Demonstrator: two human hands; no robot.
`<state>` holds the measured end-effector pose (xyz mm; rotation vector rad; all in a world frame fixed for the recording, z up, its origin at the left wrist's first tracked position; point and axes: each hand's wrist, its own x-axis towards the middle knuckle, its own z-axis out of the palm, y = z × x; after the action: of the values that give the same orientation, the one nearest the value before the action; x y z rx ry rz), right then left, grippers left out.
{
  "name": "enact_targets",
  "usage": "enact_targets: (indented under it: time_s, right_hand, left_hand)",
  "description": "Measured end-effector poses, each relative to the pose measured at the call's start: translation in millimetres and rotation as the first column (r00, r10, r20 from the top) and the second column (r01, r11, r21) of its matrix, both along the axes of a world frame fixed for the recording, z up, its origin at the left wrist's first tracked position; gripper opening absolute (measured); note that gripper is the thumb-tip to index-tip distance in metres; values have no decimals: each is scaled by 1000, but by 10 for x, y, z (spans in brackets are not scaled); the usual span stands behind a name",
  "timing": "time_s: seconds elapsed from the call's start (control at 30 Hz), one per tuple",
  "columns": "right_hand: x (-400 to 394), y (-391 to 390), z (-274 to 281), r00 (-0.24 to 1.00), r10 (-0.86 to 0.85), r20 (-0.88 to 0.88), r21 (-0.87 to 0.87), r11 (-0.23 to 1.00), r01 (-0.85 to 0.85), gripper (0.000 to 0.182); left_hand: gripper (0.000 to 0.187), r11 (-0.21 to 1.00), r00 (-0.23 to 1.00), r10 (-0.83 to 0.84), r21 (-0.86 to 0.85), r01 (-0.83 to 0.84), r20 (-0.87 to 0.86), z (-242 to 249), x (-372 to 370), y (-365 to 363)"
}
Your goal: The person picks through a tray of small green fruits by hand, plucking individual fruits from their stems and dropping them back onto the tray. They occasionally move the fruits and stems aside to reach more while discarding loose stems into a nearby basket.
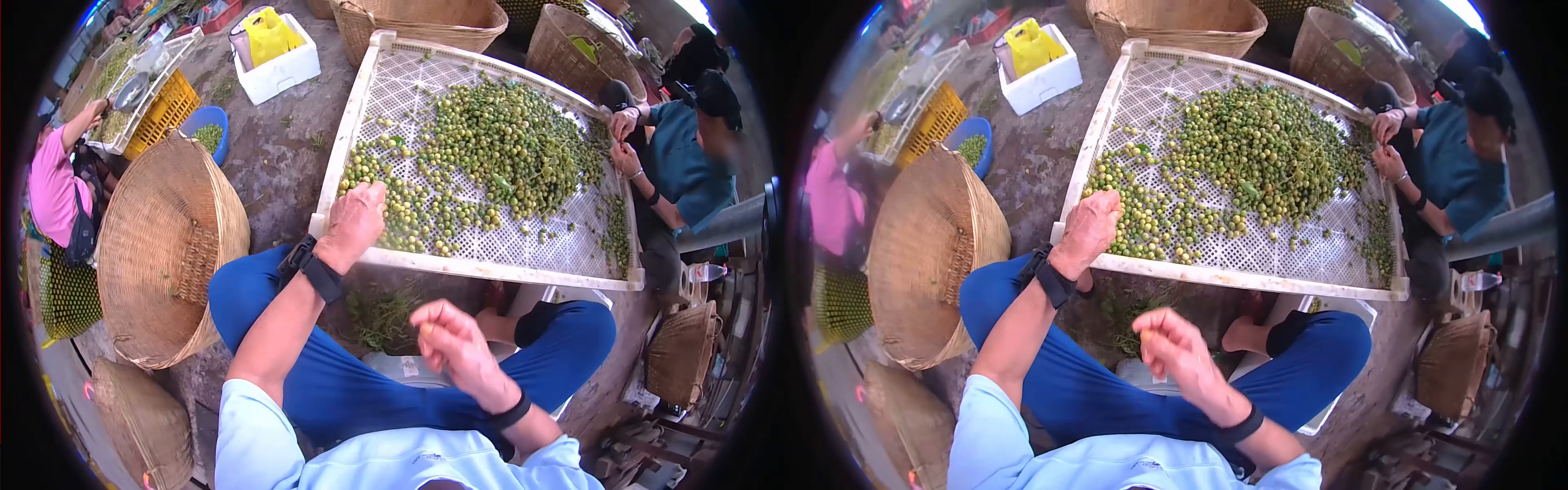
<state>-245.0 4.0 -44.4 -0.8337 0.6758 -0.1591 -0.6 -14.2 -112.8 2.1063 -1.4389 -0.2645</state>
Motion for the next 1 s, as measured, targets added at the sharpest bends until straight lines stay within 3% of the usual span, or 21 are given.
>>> enact_targets:
  time_s: [0.17,0.27,0.4,0.5,0.6,0.67,0.73,0.8,0.93,1.0]
  right_hand:
    - [287,-554,25,997,15,-79,-355,934,-42,21]
    - [546,-852,-140,986,-100,-131,-443,896,32,25]
    - [1001,-1247,-373,984,-99,-151,-516,857,7,20]
    - [1420,-1489,-509,983,-89,-158,-633,774,-32,14]
    - [1873,-1678,-759,958,-112,-263,-866,466,-183,17]
    - [2139,-1767,-998,955,-114,-275,-913,343,-222,18]
    - [2309,-1738,-1063,932,-138,-336,-941,93,-326,20]
    - [2398,-1724,-1177,919,-145,-367,-924,-60,-379,17]
    - [2470,-1787,-1286,917,-204,-344,-927,-84,-366,17]
    - [2420,-1815,-1244,928,-148,-342,-940,55,-338,18]
  left_hand:
    - [6,998,997,61,26,-63,54,-109,32,-73]
    - [5,996,986,71,41,-78,148,-89,-11,-50]
    - [5,1000,999,5,30,-7,51,-30,-35,0]
    - [4,991,998,-49,127,43,41,106,-78,29]
    - [5,961,975,-223,170,219,7,311,-181,119]
    - [6,924,933,-359,130,358,-24,383,-297,265]
    - [8,777,786,-617,132,616,-35,412,-355,412]
    - [9,728,731,-678,68,682,-79,383,-501,553]
    - [9,691,702,-694,124,712,-162,335,-629,598]
    - [10,695,718,-695,216,686,-42,369,-608,582]
